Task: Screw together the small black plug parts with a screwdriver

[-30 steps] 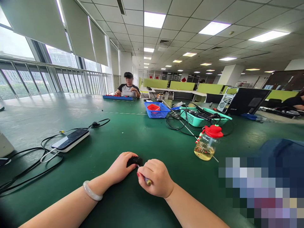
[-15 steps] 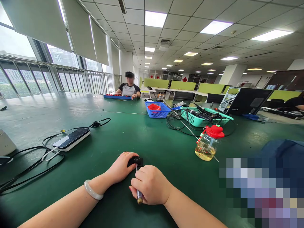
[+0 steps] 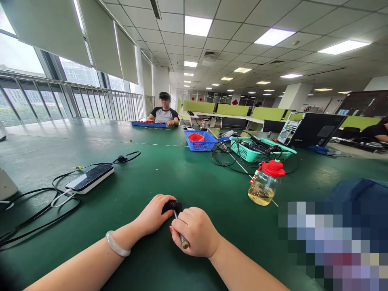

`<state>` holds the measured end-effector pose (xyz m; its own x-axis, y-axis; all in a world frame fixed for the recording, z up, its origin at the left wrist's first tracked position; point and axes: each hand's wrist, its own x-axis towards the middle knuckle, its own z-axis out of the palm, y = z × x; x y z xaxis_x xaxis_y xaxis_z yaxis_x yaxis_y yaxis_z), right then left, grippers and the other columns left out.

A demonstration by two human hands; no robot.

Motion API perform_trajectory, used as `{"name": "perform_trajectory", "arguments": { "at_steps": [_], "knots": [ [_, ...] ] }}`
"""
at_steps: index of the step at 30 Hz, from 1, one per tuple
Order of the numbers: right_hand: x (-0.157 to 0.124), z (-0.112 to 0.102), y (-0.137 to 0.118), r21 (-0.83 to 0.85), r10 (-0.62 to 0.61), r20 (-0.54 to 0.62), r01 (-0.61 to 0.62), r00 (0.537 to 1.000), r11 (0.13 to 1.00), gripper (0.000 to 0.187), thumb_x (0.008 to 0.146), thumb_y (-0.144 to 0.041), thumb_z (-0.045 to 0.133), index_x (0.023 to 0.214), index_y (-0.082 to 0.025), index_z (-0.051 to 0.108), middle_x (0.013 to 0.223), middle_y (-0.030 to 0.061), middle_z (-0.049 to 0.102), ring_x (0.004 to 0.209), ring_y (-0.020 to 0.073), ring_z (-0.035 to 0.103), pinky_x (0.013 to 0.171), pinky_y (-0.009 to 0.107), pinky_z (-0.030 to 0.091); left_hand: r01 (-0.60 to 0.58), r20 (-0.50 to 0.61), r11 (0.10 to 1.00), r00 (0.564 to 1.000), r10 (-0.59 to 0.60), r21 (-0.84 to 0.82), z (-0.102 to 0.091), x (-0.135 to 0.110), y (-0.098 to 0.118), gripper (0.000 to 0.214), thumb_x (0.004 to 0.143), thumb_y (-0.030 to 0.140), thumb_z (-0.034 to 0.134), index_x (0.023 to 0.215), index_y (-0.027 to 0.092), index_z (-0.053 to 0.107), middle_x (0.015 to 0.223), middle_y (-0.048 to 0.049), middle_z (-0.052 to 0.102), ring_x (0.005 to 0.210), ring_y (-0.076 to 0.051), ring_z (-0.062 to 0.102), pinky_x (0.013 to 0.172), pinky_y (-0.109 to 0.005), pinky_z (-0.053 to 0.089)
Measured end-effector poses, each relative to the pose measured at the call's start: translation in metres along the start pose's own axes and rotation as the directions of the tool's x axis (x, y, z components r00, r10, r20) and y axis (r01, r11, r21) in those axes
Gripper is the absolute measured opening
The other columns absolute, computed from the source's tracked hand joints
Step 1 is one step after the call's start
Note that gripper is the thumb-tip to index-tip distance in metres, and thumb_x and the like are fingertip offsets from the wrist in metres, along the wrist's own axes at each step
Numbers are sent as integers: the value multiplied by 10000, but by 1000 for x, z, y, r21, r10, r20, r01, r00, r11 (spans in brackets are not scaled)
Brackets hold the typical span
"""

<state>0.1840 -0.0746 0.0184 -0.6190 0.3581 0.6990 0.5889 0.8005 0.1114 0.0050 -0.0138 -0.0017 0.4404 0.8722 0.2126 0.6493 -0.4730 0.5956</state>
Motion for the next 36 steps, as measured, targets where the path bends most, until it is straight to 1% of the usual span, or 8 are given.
{"name": "perform_trajectory", "arguments": {
  "at_steps": [17, 23, 29, 32, 36],
  "knots": [
    [2, -2, 1, 5, 29, -31, -29, 999, 1000, 206, 851, -148, 426, 685, -198, 537, 558, -6, 479, 512, 137, 384, 508, 294, 281, -12, -4, 1000, 1000, 12, 5, 2, 0, -2, 300, 776, 190, 591, 1072, 227, 618, 1106, -42, 667, 1118, -241, 540, 1002, -404, 419],
    [1, -1, 3, -10, 26, -47, -27, 999, 1000, 222, 867, -159, 452, 666, -199, 538, 543, -14, 468, 505, 130, 378, 502, 289, 272, -2, -8, 1000, 1000, 2, 5, 2, 0, -1, 310, 778, 184, 588, 1084, 227, 609, 1113, -44, 665, 1122, -242, 536, 1004, -403, 419],
    [0, -1, 3, 0, 25, -64, -25, 998, 1000, 226, 880, -167, 458, 671, -202, 537, 551, -21, 457, 507, 124, 387, 512, 286, 261, 4, -5, 1000, 1000, -4, -4, 4, 1, -5, 338, 777, 180, 582, 1110, 239, 597, 1133, -40, 660, 1146, -244, 531, 1024, -415, 409],
    [0, -1, 3, -8, 17, -55, -18, 998, 1000, 237, 883, -172, 452, 666, -202, 540, 548, -18, 460, 508, 126, 381, 508, 286, 266, 19, -11, 1000, 1000, -19, -12, 5, 1, -6, 373, 774, 180, 590, 1142, 243, 585, 1154, -45, 654, 1164, -244, 524, 1032, -416, 406],
    [1, 0, 4, -17, 28, -26, -28, 999, 999, 250, 890, -181, 450, 661, -197, 550, 553, -14, 463, 516, 125, 379, 511, 281, 277, 17, -9, 1000, 1000, -17, -6, 4, 1, -5, 357, 772, 173, 587, 1122, 243, 599, 1129, -41, 663, 1157, -243, 529, 1023, -404, 413]
  ]
}}
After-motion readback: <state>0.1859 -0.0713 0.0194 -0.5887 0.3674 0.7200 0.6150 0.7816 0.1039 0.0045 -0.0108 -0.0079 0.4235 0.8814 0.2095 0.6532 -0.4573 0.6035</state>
